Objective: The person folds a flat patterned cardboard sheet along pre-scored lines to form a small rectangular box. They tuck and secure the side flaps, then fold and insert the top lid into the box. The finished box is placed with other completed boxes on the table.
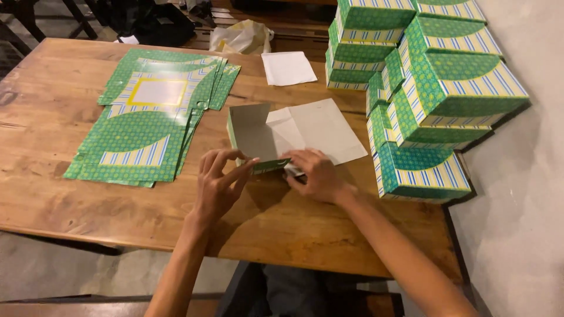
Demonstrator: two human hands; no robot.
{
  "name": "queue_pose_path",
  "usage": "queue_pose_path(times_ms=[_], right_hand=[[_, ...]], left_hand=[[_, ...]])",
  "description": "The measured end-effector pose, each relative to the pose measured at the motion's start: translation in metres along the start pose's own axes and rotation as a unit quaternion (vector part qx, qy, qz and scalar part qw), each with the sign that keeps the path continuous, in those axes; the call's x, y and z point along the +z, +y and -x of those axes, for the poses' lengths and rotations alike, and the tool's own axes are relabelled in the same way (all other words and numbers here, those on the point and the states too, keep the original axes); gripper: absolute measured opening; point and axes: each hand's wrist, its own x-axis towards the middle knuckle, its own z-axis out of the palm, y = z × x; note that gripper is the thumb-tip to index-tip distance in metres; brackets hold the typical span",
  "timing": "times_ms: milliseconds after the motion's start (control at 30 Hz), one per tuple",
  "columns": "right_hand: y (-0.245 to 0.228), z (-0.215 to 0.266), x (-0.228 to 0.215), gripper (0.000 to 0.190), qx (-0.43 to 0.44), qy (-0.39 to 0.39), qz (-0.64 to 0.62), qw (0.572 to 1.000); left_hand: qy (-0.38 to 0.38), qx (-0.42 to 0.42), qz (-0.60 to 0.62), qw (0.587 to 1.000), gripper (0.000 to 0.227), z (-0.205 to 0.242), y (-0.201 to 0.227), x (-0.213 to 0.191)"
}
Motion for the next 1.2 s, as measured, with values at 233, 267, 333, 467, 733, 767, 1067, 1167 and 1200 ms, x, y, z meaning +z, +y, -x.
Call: queue_pose_path(times_ms=[233,267,333,467,733,767,1067,1167,1200], right_hand=[[-0.010,-0.003,0.001,0.014,0.030,0.012,-0.036,0.999],[-0.012,-0.005,0.001,0.011,0.031,0.023,-0.050,0.998],[-0.014,-0.004,0.002,0.011,0.034,0.031,-0.065,0.997],[-0.013,-0.004,0.003,0.011,0.046,0.061,-0.057,0.995],[-0.009,-0.006,-0.002,0.008,0.074,0.077,-0.045,0.993],[-0.009,-0.005,-0.001,0.003,0.070,0.076,-0.053,0.993],[-0.022,-0.018,-0.017,0.028,0.041,0.023,-0.087,0.995],[-0.023,-0.018,-0.016,0.027,0.046,0.014,-0.080,0.996],[-0.023,-0.018,-0.016,0.026,0.047,0.009,-0.077,0.996]], left_hand=[[-0.030,0.040,-0.005,0.999,0.018,-0.012,-0.014,-0.008],[-0.031,0.055,-0.007,0.998,0.018,-0.015,-0.016,-0.008],[-0.033,0.067,-0.008,0.997,0.017,-0.024,-0.020,-0.010],[-0.069,0.092,-0.016,0.993,0.013,-0.040,-0.034,-0.010],[-0.406,-0.097,0.075,0.906,0.005,-0.104,-0.036,-0.019],[-0.426,-0.093,0.055,0.898,0.005,-0.110,-0.035,-0.019],[-0.384,-0.121,0.129,0.906,0.003,-0.101,-0.051,-0.025],[-0.343,-0.111,0.166,0.918,0.008,-0.089,-0.056,-0.014],[-0.324,-0.093,0.158,0.928,0.010,-0.086,-0.056,-0.010]])
